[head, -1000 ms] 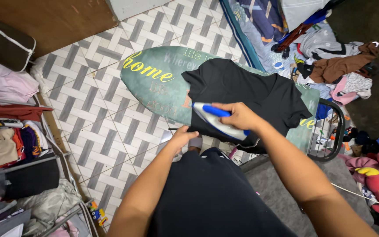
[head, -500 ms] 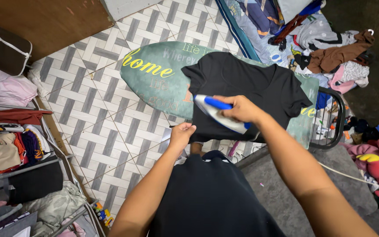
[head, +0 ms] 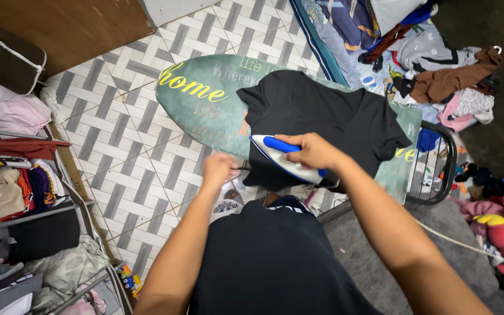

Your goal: The person irons a black shirt on an ironing board and then places it on a hanger and hangs it in a closet.

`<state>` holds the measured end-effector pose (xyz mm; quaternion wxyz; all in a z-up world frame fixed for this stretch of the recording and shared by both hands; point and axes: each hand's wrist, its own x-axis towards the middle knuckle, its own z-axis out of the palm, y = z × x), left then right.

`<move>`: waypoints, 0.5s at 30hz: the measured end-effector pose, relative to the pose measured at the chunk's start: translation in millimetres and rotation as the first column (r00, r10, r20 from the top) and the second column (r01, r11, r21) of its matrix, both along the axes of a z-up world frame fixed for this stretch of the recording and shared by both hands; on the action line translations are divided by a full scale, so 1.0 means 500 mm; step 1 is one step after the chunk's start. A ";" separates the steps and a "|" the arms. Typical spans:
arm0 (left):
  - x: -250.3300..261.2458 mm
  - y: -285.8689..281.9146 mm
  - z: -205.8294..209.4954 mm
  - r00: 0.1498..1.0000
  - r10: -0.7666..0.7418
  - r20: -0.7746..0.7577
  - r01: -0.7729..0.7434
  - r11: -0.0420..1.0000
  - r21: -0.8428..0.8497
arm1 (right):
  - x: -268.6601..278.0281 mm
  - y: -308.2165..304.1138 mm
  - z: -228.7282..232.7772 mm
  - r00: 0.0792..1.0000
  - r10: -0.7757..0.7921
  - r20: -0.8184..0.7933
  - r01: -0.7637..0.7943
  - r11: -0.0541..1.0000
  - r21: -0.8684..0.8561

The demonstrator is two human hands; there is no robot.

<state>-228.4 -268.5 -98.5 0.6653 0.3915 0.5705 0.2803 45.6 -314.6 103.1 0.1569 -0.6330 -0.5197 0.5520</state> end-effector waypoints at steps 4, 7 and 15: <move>0.025 0.106 0.083 0.987 -0.002 -0.159 0.030 0.985 0.169 | 0.002 -0.019 0.011 0.986 -0.159 0.047 0.153 0.981 0.122; 0.098 0.176 0.111 0.970 -0.092 -0.227 0.133 0.976 0.174 | 0.014 -0.005 0.009 0.963 -0.223 0.152 0.201 0.969 0.146; 0.196 0.282 0.053 0.937 -0.016 -0.348 0.086 0.978 0.188 | 0.083 0.027 -0.031 0.985 0.147 0.090 -0.162 0.969 0.186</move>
